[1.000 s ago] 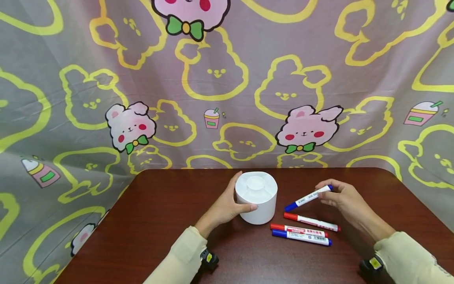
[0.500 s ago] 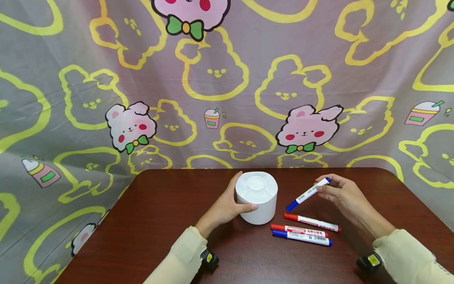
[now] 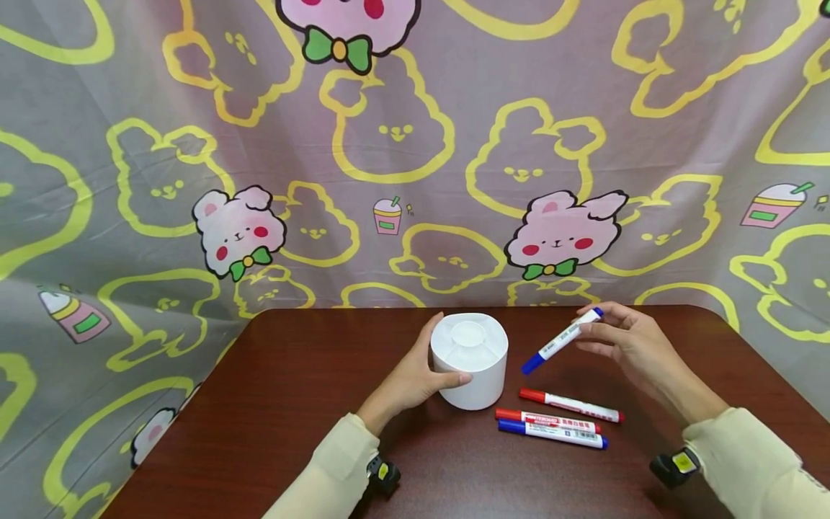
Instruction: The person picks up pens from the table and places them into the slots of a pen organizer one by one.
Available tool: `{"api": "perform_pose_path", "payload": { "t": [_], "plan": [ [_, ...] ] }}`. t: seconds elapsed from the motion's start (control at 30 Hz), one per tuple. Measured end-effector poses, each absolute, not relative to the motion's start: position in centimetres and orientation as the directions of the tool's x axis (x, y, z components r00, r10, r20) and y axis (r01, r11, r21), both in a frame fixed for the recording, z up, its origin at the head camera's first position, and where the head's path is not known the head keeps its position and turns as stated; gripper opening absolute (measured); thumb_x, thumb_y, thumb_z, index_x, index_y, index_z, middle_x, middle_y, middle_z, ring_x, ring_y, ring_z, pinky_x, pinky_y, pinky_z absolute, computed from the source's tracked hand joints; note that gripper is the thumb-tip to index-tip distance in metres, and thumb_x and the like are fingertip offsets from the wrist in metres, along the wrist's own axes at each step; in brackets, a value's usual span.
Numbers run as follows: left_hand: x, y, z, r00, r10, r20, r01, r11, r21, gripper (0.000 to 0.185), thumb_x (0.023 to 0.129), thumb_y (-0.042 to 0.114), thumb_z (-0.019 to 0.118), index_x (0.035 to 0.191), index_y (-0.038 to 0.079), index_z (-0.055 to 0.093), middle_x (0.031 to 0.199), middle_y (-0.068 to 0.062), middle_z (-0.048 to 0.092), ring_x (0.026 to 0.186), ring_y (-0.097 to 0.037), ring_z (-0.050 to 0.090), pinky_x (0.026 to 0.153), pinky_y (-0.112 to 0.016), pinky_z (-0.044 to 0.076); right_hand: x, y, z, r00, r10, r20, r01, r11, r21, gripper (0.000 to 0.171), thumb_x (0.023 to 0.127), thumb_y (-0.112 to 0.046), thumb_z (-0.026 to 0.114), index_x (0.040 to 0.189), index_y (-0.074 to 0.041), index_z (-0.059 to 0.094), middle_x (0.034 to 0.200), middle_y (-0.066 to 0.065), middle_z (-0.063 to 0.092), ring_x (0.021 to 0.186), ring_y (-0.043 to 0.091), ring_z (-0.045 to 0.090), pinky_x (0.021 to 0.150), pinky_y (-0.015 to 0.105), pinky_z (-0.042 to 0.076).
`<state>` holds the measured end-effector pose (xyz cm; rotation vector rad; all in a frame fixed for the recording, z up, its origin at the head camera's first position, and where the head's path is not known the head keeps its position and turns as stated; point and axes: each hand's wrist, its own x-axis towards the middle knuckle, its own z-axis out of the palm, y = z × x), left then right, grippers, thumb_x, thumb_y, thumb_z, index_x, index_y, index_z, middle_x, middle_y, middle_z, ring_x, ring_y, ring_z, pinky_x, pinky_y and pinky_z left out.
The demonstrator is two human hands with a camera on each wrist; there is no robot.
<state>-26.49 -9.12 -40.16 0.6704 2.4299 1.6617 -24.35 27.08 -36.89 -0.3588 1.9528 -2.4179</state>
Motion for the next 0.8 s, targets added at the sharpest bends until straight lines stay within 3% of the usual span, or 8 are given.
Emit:
{"api": "perform_pose_path", "payload": {
  "t": [0.33, 0.8],
  "plan": [
    [-26.6, -9.1, -40.4, -0.895, 0.423, 0.144, 0.286, 0.294, 0.912, 0.116, 0.083, 0.026, 0.091, 0.169, 0.018, 0.013, 0.167, -0.01, 0.036, 0.15, -0.03, 0.039, 0.127, -0.059, 0.025, -24.4, 26.4, -35.7, -0.967, -0.161, 0.196, -0.145, -0.284, -0.948, 0.02, 0.103, 0.002, 0.061, 0.11, -0.01, 0.075, 0.108, -0.002, 0.073, 0.094, 0.015, 0.074, 0.084, 0.039, 0.064],
    [-26.7, -9.1, -40.3, -0.895, 0.421, 0.148, 0.287, 0.288, 0.914, 0.116, 0.082, 0.024, 0.092, 0.169, 0.018, 0.015, 0.167, -0.009, 0.036, 0.149, -0.03, 0.039, 0.126, -0.059, 0.025, -24.9, 26.1, -34.1, -0.963, -0.139, 0.232, -0.17, -0.356, -0.919, 0.025, 0.105, 0.002, 0.057, 0.113, -0.012, 0.077, 0.116, -0.004, 0.072, 0.098, 0.014, 0.072, 0.085, 0.036, 0.064]
  ]
}}
